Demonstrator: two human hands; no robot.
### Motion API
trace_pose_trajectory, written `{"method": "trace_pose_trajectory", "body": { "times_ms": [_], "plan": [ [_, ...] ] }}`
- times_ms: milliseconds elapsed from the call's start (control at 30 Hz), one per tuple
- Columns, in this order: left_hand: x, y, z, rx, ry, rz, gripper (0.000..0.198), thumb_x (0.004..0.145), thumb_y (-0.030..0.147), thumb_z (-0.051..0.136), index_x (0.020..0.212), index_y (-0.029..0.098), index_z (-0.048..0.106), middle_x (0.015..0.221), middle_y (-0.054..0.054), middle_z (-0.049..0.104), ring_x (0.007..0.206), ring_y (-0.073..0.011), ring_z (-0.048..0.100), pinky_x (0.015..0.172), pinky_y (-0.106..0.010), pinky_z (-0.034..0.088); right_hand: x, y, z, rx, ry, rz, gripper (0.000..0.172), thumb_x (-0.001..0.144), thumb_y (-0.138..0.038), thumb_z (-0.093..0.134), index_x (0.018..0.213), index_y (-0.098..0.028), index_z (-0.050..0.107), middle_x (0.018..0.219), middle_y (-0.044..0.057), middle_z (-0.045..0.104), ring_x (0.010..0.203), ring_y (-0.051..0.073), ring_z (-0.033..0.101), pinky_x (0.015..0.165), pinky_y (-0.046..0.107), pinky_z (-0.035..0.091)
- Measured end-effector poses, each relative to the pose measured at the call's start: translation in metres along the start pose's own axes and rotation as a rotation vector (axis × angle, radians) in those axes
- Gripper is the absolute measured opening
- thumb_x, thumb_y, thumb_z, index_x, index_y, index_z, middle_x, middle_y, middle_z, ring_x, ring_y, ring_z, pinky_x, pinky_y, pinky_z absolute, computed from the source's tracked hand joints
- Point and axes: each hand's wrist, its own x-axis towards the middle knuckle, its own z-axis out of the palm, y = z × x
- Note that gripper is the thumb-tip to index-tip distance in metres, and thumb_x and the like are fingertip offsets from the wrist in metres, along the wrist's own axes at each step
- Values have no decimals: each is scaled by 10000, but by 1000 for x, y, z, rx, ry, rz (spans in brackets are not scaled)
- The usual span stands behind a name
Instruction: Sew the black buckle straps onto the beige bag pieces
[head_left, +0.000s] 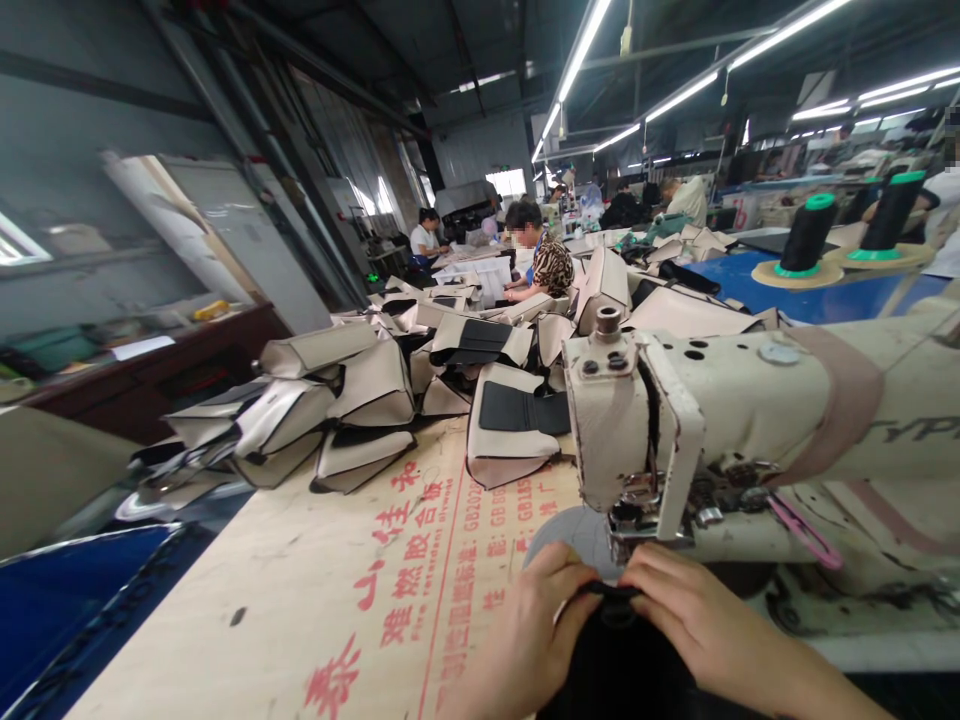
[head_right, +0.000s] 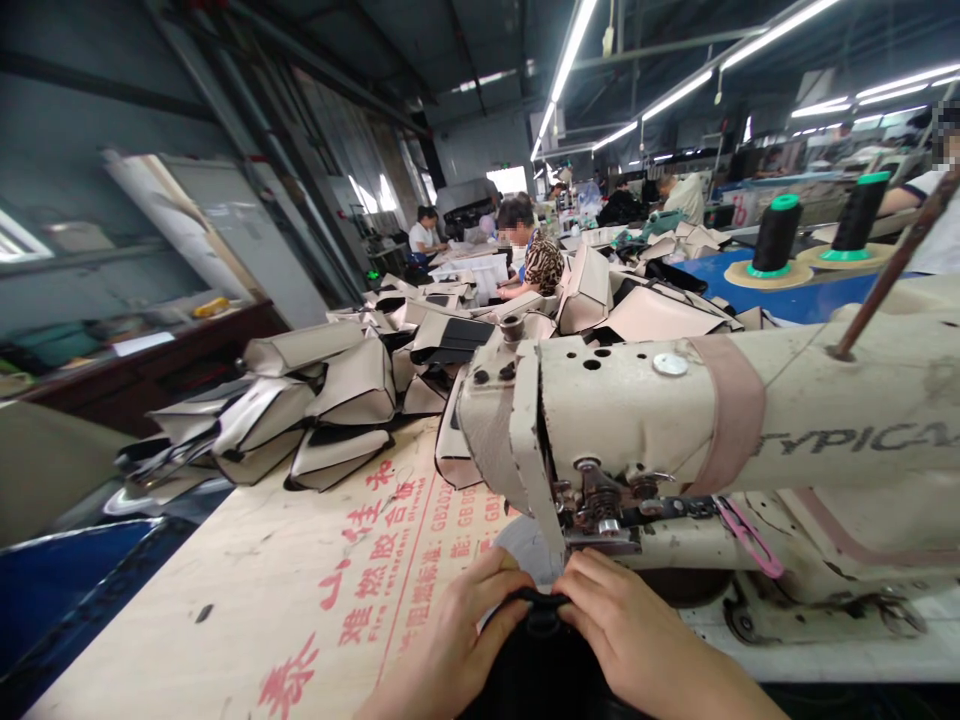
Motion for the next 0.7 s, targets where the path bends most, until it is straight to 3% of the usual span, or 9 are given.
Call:
{"method": "trace_pose_trajectory", "body": {
  "times_ms": [133,233,333,433,567,700],
  "plan": [
    [-16,-13,3,-111,14,-33,268,867,290,417,1079,266,580,1088,-33,545,1021,-152,494,925,-281,378,-3,6,8,-6,73,-37,165,893,-106,364,947,-173,505,932,33,495,888,150,459,797,271,375],
    [-27,-27,16,-201,61,-145,304,875,340,382,1106,264,564,1169,-20,538,1102,-172,459,986,-314,323,-2,6,10,-4,94,-53,160,902,-141,366,921,-170,523,895,32,508,852,152,469,759,265,375],
    [-24,-30,31,-230,263,-249,343,872,395,348,920,176,609,886,-30,630,867,-172,551,794,-269,432,1,3,4,31,106,-37,176,903,-179,378,844,-171,543,869,29,528,829,153,486,756,259,376],
    [-11,-16,31,-160,357,-248,372,856,422,358,742,148,581,677,-6,585,660,-139,520,598,-215,404,-2,1,2,139,147,29,210,901,-258,404,796,-179,567,841,21,548,824,155,506,786,253,382],
    [18,2,5,52,135,-193,362,839,400,365,683,157,584,612,16,571,586,-117,500,540,-201,355,-11,6,28,393,290,194,327,890,-417,389,892,-178,612,892,38,593,831,180,535,781,260,413],
    [61,-3,-19,263,-116,-197,269,775,318,432,655,168,621,623,3,619,598,-132,546,560,-210,384,-3,14,64,673,448,360,401,856,-485,400,1032,-192,609,970,44,616,837,199,563,820,290,428]
  ]
}}
